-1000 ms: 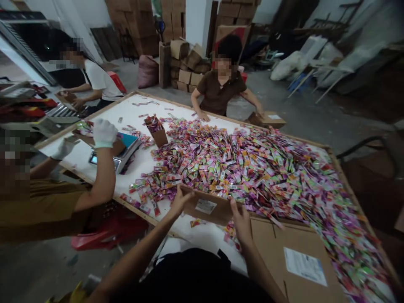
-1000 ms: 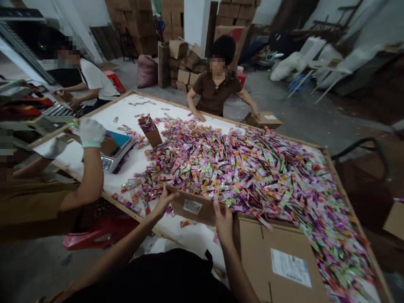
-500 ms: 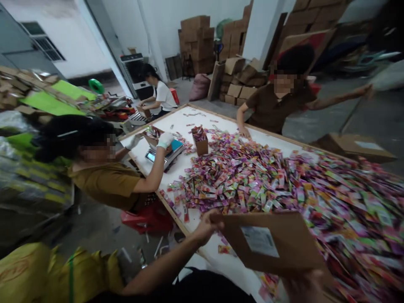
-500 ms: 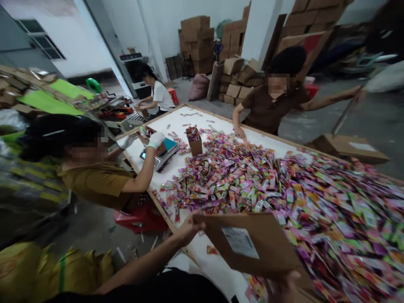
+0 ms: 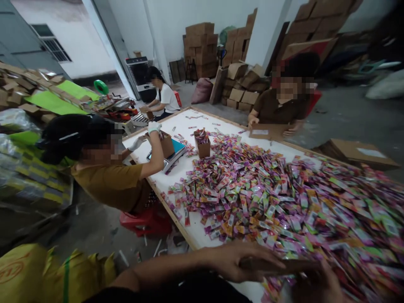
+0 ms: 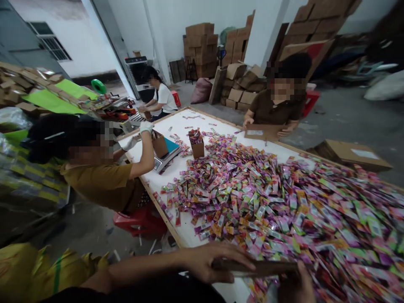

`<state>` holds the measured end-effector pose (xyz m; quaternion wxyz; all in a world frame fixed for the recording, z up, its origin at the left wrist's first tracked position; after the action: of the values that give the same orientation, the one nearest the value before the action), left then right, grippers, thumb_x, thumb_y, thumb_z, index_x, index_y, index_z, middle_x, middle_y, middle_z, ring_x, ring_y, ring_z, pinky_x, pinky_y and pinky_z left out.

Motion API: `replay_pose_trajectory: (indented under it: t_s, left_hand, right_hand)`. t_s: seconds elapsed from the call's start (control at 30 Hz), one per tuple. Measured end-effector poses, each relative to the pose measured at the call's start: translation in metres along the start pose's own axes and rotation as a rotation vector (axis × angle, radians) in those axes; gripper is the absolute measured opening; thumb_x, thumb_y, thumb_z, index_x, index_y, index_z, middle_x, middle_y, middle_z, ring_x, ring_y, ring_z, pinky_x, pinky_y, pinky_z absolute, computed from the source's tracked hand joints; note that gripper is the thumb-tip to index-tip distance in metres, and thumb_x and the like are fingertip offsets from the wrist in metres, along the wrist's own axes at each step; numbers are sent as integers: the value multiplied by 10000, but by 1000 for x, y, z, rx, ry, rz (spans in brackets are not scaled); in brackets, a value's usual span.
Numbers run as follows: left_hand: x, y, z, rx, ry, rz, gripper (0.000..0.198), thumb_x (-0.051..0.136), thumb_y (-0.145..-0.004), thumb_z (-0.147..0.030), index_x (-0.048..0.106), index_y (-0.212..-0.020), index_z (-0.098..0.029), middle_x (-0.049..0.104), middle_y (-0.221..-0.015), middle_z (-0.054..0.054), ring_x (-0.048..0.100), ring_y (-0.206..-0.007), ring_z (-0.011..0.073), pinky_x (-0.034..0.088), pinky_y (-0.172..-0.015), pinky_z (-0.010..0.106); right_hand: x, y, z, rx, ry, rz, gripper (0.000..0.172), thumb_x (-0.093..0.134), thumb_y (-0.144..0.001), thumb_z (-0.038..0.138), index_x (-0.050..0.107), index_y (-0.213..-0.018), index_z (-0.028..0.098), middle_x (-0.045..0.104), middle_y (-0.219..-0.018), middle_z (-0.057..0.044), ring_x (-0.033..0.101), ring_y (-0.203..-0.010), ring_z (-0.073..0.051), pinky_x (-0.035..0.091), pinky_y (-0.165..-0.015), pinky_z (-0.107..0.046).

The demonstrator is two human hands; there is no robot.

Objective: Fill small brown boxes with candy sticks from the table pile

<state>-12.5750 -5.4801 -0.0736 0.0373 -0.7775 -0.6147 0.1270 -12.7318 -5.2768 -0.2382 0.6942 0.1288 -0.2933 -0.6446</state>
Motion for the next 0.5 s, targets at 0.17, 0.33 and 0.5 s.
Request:
replay_pose_trajectory:
  t_s: [0.17, 0.33, 0.5]
  left_hand:
    - [-38, 21, 35, -65, -186, -316, 557, 655, -879, -488, 596, -1341, -182, 572, -1417, 169, 522, -1336, 294, 405, -1139, 447]
    - [-50, 64, 128, -185, -283, -294, 857, 640, -857, -612, 335, -1569, -243, 254, -1653, 171, 232, -1531, 344, 194, -1248, 534]
    - [-28, 105, 193, -370, -412, -115, 905, 475, -849, -767, 347, -1567, -230, -10, -1697, 157, 18, -1553, 398, 151, -1235, 587]
  right_hand:
    - [5, 18, -9, -12, -110, 34, 337, 801, -537, 444, 650, -762, 243, 681, -766, 29, 636, -680, -172, 544, -621, -287]
    - [-4, 20, -70, -32, 41, 235, 500, 808, -645, 545, 679, -1024, 245, 721, -1100, -60, 682, -1032, -260, 573, -834, -360]
    - [-31, 6, -109, -57, 190, 114, 611, 835, -592, 598, 629, -1045, 243, 711, -1002, -36, 692, -928, -220, 577, -766, -320]
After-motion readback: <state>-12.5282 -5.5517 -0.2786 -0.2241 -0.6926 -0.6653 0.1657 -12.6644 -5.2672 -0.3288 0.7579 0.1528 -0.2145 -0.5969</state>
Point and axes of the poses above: each hand's wrist, its own y-axis away from the middle knuckle, its own x-axis out of the palm, z = x × y, the point moved 6 cm from there along -y, towards the middle knuckle
